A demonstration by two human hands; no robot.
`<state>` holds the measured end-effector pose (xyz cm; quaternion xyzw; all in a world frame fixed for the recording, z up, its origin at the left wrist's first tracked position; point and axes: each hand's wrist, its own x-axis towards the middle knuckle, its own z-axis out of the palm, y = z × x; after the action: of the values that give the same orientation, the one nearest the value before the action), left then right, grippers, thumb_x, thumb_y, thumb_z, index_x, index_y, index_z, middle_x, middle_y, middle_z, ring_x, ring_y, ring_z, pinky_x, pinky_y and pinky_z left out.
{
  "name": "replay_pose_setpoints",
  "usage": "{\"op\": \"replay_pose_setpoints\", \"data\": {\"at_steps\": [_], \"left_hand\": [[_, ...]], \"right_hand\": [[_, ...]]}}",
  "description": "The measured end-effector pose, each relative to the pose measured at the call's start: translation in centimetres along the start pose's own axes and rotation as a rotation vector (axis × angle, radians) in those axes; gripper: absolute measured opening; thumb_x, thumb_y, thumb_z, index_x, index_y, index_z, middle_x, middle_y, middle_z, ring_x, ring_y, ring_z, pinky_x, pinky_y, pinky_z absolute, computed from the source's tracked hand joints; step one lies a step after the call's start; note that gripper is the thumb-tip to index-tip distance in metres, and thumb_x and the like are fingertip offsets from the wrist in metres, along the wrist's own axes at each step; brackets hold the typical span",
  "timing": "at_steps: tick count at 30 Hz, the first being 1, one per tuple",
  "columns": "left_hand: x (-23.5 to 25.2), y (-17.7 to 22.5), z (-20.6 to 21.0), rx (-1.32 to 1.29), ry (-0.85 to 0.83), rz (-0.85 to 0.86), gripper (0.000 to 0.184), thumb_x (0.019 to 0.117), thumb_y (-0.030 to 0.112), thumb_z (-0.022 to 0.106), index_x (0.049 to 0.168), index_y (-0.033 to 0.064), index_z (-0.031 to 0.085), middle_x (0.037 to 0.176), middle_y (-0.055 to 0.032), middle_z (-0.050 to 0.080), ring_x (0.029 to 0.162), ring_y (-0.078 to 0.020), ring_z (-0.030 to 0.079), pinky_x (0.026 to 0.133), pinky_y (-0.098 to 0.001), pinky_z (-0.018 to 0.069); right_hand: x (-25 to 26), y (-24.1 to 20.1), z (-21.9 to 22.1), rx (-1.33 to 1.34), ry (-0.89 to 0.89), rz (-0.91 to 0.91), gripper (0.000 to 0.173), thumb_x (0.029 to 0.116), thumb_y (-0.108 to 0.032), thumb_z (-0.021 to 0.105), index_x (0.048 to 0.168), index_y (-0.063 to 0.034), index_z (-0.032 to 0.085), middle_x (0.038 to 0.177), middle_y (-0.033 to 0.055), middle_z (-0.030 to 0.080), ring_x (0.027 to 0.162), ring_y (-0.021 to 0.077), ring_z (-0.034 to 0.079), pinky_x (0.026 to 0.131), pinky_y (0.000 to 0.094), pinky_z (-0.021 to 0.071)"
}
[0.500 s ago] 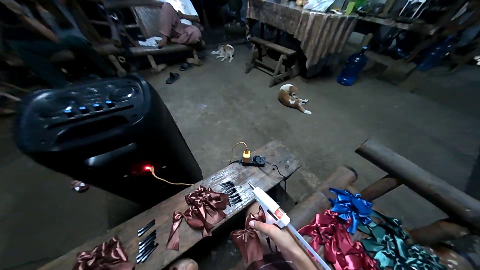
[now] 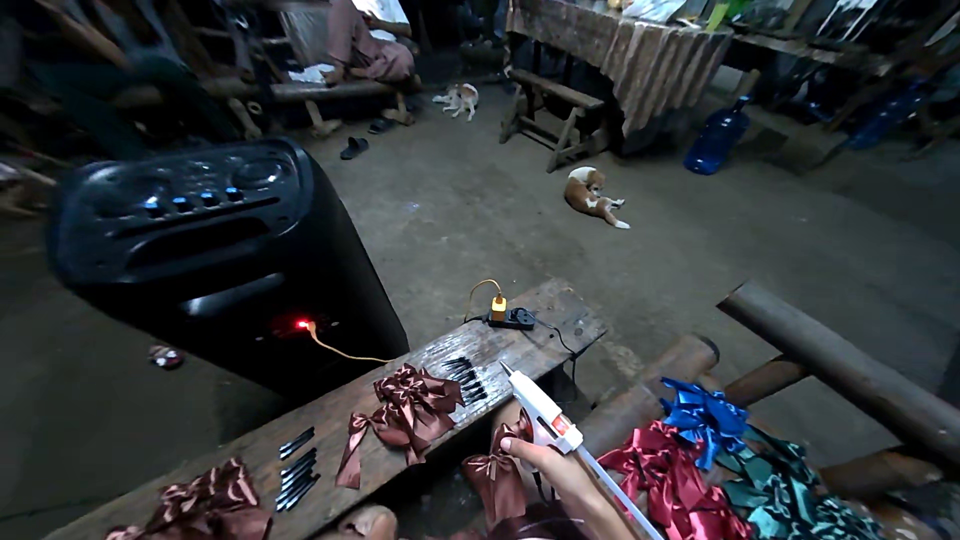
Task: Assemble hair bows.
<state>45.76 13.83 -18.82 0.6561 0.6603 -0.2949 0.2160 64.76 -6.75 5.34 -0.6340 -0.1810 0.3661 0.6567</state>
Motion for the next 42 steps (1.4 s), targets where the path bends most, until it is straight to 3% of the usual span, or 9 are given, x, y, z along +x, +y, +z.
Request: {"op": "replay_pose_setpoints", "data": {"at_steps": [5,14,19,23,25,27,32,39,42], "left_hand": [[-1.9,-0.4,-1.4,0.2,-0.077,0.089,0.049,0.1057,0.024,0.051,0.14,-0.0107,0.052,0.148,-0.0283,0.049,0.143,-0.0377,0.044,0.118,-0.0479,0.033],[-1.5,0.1,0.1,-0.035,-0.061,0.032,0.047,0.1041,0.013,0.052,0.139,-0.0167,0.046,0.15,-0.0324,0.044,0.145,-0.0414,0.039,0.118,-0.0476,0.0346],[-4.8,-1.6,-5.4,0.122,-0.304,0.399,0.042,0.1035,0.025,0.057,0.127,-0.0095,0.062,0.138,-0.0289,0.058,0.133,-0.0426,0.053,0.111,-0.0584,0.0391],[-9.0,-1.7,-7.4,-0.56,-0.544,0.852,0.037,0.1098,0.027,0.047,0.115,-0.0052,0.063,0.098,-0.0092,0.063,0.082,-0.0117,0.057,0.08,-0.0309,0.049],[-14.1,-1.5,-8.4,-1.046,-0.511,1.04,0.041,0.104,0.029,0.053,0.126,-0.0056,0.057,0.111,-0.0044,0.065,0.095,-0.0057,0.062,0.086,-0.0269,0.0529],[-18.1,-0.7,-9.2,-1.359,-0.407,1.13,0.072,0.0957,0.042,0.066,0.141,-0.0106,0.046,0.132,-0.0091,0.062,0.116,-0.0085,0.062,0.101,-0.0295,0.0521],[-21.8,2.0,-9.9,-1.723,-0.078,0.834,0.018,0.0981,0.002,0.061,0.113,-0.0058,0.067,0.099,-0.0038,0.074,0.091,-0.0066,0.07,0.086,-0.0262,0.0591],[-21.5,1.6,-10.0,-1.837,-0.069,0.618,0.017,0.1026,0.002,0.053,0.106,-0.0031,0.069,0.093,-0.0044,0.074,0.085,-0.009,0.07,0.081,-0.0277,0.0591],[-21.3,1.3,-9.8,-1.856,-0.056,0.619,0.021,0.1035,0.003,0.05,0.11,-0.0032,0.069,0.101,-0.0058,0.074,0.092,-0.0102,0.07,0.085,-0.0285,0.0581]], "right_hand": [[0.0,-0.4,0.1,-0.017,0.002,-0.02,0.015,0.0857,0.002,0.071,0.1,-0.0012,0.065,0.084,-0.003,0.068,0.081,-0.0003,0.065,0.081,0.0186,0.0553],[0.1,1.0,0.0,-0.053,0.009,0.02,0.023,0.088,-0.004,0.069,0.109,0.0041,0.064,0.092,0.0008,0.071,0.088,0.0022,0.067,0.086,0.0216,0.0557],[0.6,1.3,-0.2,-0.09,0.035,-0.001,0.024,0.0864,-0.003,0.069,0.109,0.0044,0.062,0.092,0.0001,0.069,0.088,0.0019,0.066,0.085,0.0219,0.0559],[2.0,1.6,0.7,-0.109,0.003,-0.007,0.026,0.0874,-0.006,0.068,0.11,0.005,0.061,0.092,-0.0009,0.069,0.087,0.0004,0.066,0.084,0.0207,0.0558],[2.6,1.4,1.9,-0.106,-0.048,-0.028,0.023,0.09,-0.007,0.064,0.109,0.0043,0.061,0.092,-0.003,0.069,0.088,-0.0013,0.065,0.086,0.019,0.0553],[2.8,0.9,2.9,-0.113,-0.139,-0.022,0.014,0.0973,-0.009,0.056,0.106,-0.0011,0.063,0.091,-0.0078,0.07,0.088,-0.0047,0.065,0.088,0.0167,0.054],[3.6,2.3,3.6,-0.122,-0.148,-0.118,0.015,0.0886,-0.008,0.067,0.101,-0.0008,0.067,0.087,-0.004,0.072,0.084,0.0011,0.068,0.085,0.0226,0.0583],[2.4,1.6,0.2,-0.286,-0.13,-0.281,0.041,0.0923,-0.042,0.07,0.102,-0.0029,0.066,0.079,-0.0108,0.066,0.06,-0.0036,0.059,0.054,0.0164,0.0521],[1.1,1.2,-0.8,-0.295,-0.139,-0.344,0.038,0.0863,-0.049,0.076,0.093,-0.0123,0.072,0.08,-0.0134,0.071,0.064,-0.0043,0.063,0.059,0.0164,0.0549]]}}
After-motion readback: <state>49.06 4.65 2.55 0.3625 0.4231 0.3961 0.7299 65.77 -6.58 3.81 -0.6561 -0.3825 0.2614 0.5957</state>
